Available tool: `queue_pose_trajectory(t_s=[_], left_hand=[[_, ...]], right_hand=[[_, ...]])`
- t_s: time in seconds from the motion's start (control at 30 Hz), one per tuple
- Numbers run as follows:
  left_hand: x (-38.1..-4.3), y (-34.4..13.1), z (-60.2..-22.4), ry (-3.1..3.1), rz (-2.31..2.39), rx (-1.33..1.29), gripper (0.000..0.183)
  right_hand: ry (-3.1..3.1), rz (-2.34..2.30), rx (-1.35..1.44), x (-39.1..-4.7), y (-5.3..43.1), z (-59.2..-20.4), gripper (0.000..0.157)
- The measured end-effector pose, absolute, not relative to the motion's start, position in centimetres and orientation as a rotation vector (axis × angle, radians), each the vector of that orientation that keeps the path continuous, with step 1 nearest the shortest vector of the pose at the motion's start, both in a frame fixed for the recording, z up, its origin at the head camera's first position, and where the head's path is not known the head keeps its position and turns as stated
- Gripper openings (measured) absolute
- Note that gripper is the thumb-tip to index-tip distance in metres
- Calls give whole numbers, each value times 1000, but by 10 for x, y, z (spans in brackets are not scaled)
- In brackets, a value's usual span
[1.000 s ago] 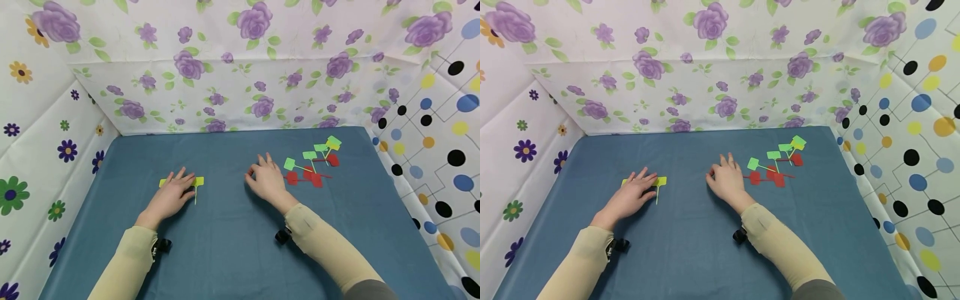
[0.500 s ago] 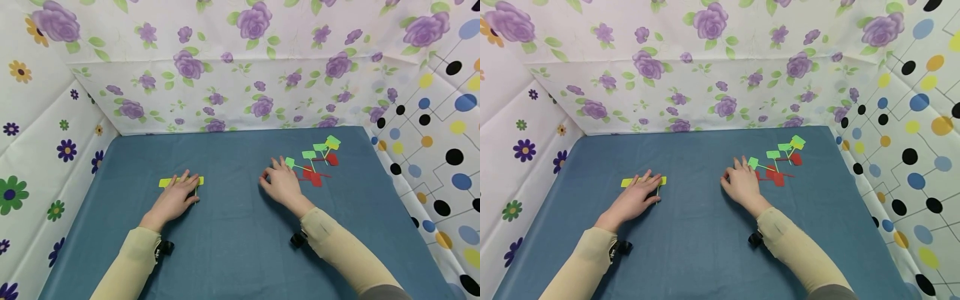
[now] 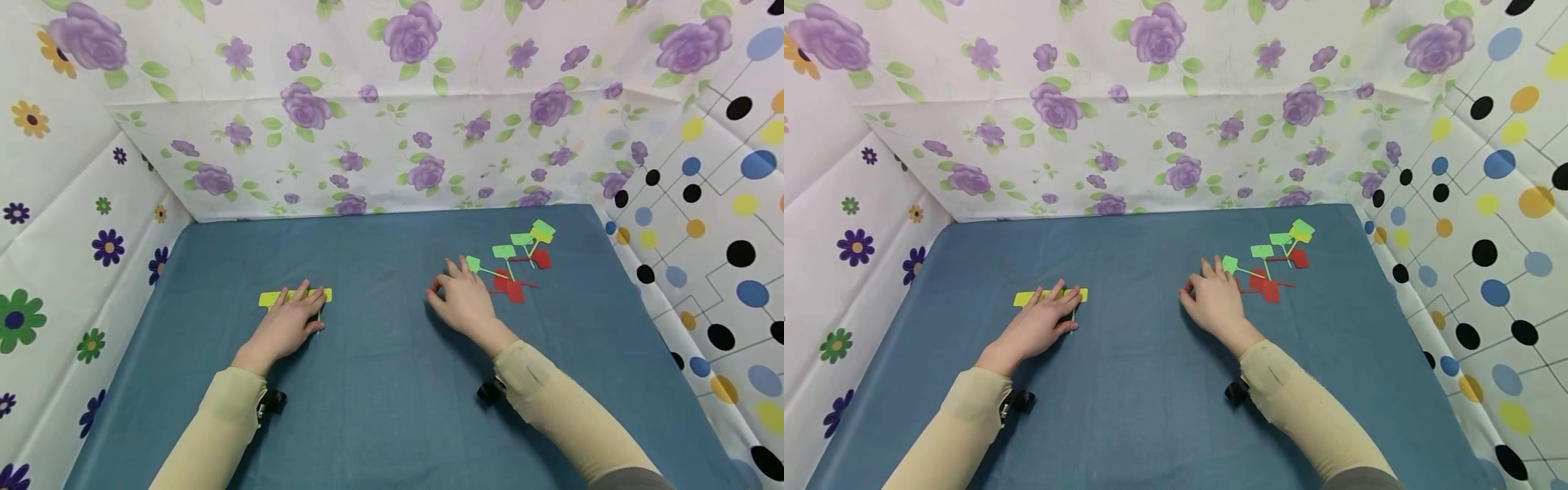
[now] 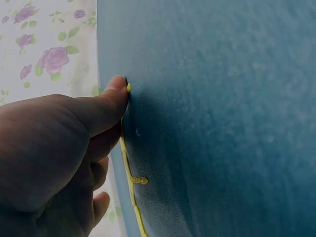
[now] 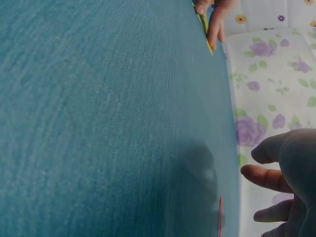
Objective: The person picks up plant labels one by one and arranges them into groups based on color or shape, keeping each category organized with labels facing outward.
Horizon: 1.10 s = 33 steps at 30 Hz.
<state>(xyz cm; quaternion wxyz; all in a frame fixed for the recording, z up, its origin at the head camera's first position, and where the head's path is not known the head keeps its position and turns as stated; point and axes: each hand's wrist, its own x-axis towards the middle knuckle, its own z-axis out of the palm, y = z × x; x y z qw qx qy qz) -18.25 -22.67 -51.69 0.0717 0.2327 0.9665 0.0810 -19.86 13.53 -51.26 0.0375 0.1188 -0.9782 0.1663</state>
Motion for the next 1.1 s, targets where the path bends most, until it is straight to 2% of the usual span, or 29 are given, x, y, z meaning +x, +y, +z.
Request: queue_pose_trajectory(t_s=[0.33, 0.5, 0.83, 1.1], left_hand=[[-180, -226, -514, 2881, 251, 674, 66], [-178, -226, -514, 2884, 258, 664, 65], [-180, -225, -515, 2864, 298, 644, 65], [-179, -226, -517, 2858, 339, 647, 66]], right_hand=[[-3010, 775, 360, -213, 162, -510, 18], [-2949, 1062, 270, -235, 200, -506, 31], [-2652, 1392, -220, -300, 297, -500, 52], [-2449, 1741, -496, -318, 349, -512, 61]])
